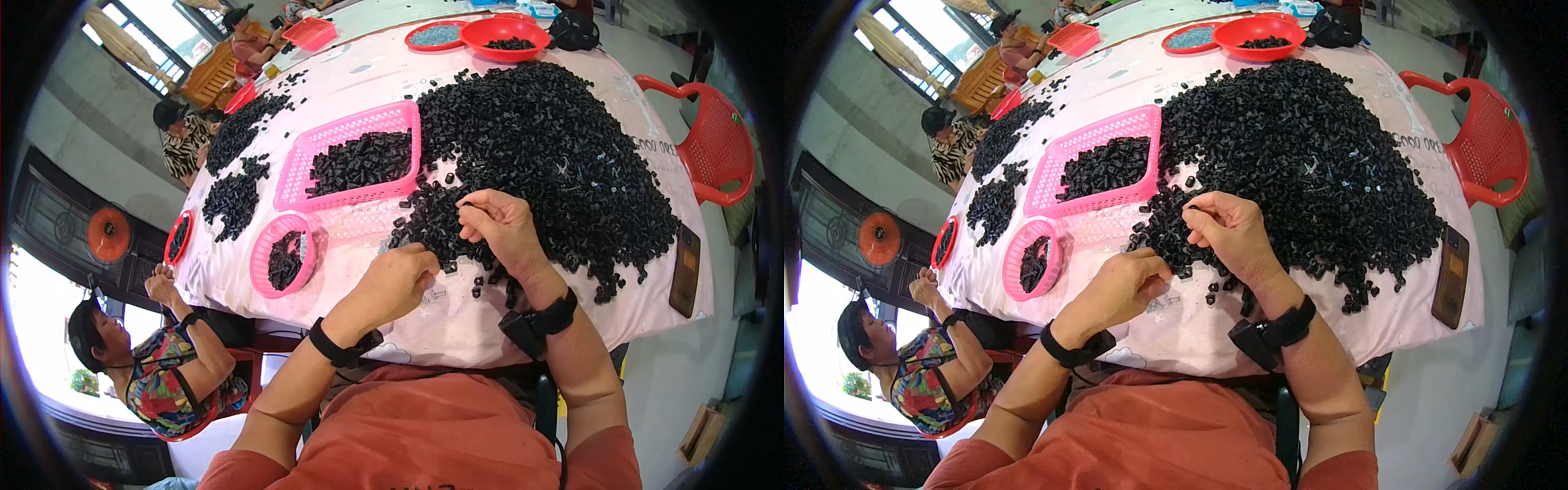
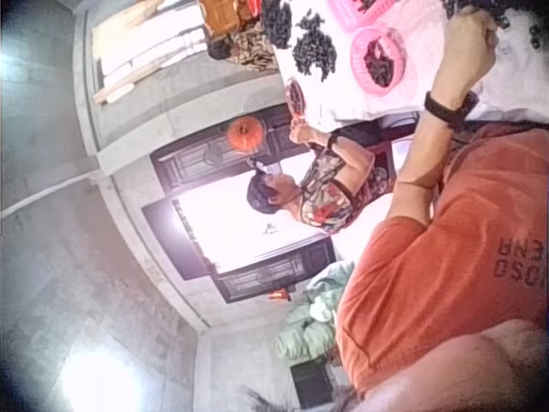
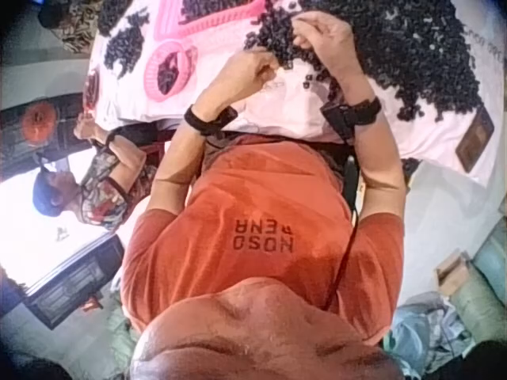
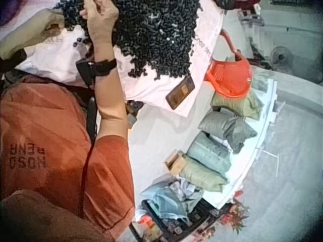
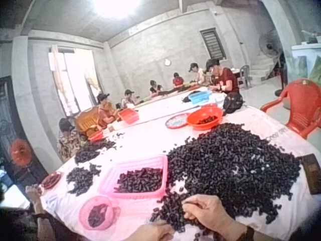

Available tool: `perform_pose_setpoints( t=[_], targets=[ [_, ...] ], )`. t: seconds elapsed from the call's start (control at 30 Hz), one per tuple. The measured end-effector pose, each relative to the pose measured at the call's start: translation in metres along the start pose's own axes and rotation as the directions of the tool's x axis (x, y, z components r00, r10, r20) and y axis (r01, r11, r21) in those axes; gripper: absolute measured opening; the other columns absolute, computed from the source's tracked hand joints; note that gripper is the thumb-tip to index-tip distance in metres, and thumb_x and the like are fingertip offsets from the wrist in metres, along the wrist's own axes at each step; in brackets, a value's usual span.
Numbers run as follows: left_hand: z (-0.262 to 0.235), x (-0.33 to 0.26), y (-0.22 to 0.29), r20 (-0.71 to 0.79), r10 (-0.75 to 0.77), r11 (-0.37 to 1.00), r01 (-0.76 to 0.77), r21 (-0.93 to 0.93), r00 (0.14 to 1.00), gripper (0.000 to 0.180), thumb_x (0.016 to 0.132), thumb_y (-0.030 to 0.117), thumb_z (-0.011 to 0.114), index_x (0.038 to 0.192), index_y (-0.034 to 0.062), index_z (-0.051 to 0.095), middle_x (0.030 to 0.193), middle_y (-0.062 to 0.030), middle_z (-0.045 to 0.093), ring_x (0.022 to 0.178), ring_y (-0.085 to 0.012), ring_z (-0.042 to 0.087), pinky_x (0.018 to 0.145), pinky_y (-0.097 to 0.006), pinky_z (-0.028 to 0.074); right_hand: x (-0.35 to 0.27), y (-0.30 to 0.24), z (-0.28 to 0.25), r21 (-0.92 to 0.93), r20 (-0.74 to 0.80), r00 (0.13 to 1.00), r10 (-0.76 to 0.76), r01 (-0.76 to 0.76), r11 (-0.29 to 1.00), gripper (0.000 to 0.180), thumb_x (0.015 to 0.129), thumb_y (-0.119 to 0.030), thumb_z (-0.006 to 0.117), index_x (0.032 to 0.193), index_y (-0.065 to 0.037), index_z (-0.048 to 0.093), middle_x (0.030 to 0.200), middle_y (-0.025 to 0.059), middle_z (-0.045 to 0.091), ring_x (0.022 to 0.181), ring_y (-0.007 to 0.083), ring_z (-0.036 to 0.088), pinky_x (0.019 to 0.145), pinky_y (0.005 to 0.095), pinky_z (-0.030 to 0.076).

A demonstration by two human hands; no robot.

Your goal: Sorting and assembling small black plastic shoe components at a large table.

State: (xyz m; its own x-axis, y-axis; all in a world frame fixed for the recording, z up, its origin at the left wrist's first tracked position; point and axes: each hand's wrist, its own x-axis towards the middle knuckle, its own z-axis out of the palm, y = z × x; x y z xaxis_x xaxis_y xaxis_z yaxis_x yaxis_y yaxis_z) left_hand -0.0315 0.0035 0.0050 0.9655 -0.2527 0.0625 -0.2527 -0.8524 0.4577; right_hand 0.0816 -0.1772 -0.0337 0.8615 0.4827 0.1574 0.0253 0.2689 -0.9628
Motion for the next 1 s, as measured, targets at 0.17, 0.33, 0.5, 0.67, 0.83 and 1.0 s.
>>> perform_pose_setpoints(
  t=[0.17,0.33,0.5,0.67,0.83,1.0],
  targets=[
    [0.011,-0.005,-0.008,0.038,0.102,0.995,-0.102,0.014,0.994,0.007,0.081,0.001,0.069,0.087,0.0029,0.065,0.083,-0.0123,0.060,0.077,-0.0340,0.063,0.067,-0.042,0.051,0.000,0.002,0.001,-0.012,0.025,1.000,-0.002,0.002,1.000,0.015,0.094,-0.012,0.069,0.104,-0.002,0.071,0.085,0.0023,0.070,0.071,0.0077,0.066,0.062,0.0196,0.052],
    [0.019,-0.005,0.004,0.052,0.084,0.994,-0.087,0.062,0.995,0.008,0.082,0.005,0.068,0.087,0.0044,0.063,0.082,-0.0126,0.059,0.077,-0.0351,0.062,0.069,-0.044,0.051,-0.002,-0.003,0.000,-0.007,0.064,0.997,0.047,-0.046,0.999,0.015,0.094,-0.012,0.068,0.105,-0.002,0.071,0.081,0.0023,0.069,0.064,0.0062,0.064,0.057,0.0194,0.052],
    [0.028,-0.004,0.010,0.008,0.110,0.987,-0.110,0.113,0.994,0.010,0.082,0.003,0.065,0.090,0.0037,0.059,0.081,-0.0138,0.059,0.077,-0.0373,0.062,0.070,-0.046,0.050,-0.002,-0.002,0.001,-0.012,0.089,0.995,0.037,-0.036,0.999,0.015,0.095,-0.011,0.067,0.105,-0.001,0.071,0.076,0.0016,0.068,0.058,0.0048,0.061,0.055,0.0193,0.051],
    [0.011,0.000,0.011,0.003,-0.042,0.993,0.043,-0.114,0.999,0.009,0.085,0.000,0.062,0.092,0.0021,0.057,0.078,-0.0158,0.061,0.074,-0.0375,0.062,0.069,-0.042,0.050,-0.001,0.007,0.004,-0.027,0.075,0.997,0.006,-0.004,1.000,0.016,0.095,-0.008,0.065,0.106,0.001,0.071,0.079,0.0030,0.069,0.062,0.0061,0.063,0.058,0.0212,0.053],
    [-0.012,0.011,0.016,-0.200,-0.142,0.961,0.087,-0.262,0.969,0.008,0.091,-0.001,0.061,0.097,0.0006,0.057,0.075,-0.0136,0.064,0.066,-0.0254,0.063,0.062,-0.034,0.050,-0.004,0.010,0.004,-0.098,0.151,0.989,0.011,0.004,0.995,0.018,0.093,-0.006,0.064,0.107,0.003,0.070,0.080,0.0042,0.070,0.065,0.0076,0.065,0.061,0.0221,0.054],
    [-0.016,0.021,0.013,-0.310,-0.099,0.985,0.049,-0.165,0.946,0.010,0.090,-0.002,0.062,0.098,-0.0005,0.057,0.077,-0.0141,0.066,0.068,-0.0229,0.065,0.064,-0.033,0.051,-0.006,0.008,0.005,-0.147,0.222,0.975,0.005,0.028,0.989,0.018,0.091,-0.005,0.065,0.106,0.004,0.070,0.079,0.0049,0.070,0.066,0.0086,0.066,0.060,0.0231,0.054]
  ],
)
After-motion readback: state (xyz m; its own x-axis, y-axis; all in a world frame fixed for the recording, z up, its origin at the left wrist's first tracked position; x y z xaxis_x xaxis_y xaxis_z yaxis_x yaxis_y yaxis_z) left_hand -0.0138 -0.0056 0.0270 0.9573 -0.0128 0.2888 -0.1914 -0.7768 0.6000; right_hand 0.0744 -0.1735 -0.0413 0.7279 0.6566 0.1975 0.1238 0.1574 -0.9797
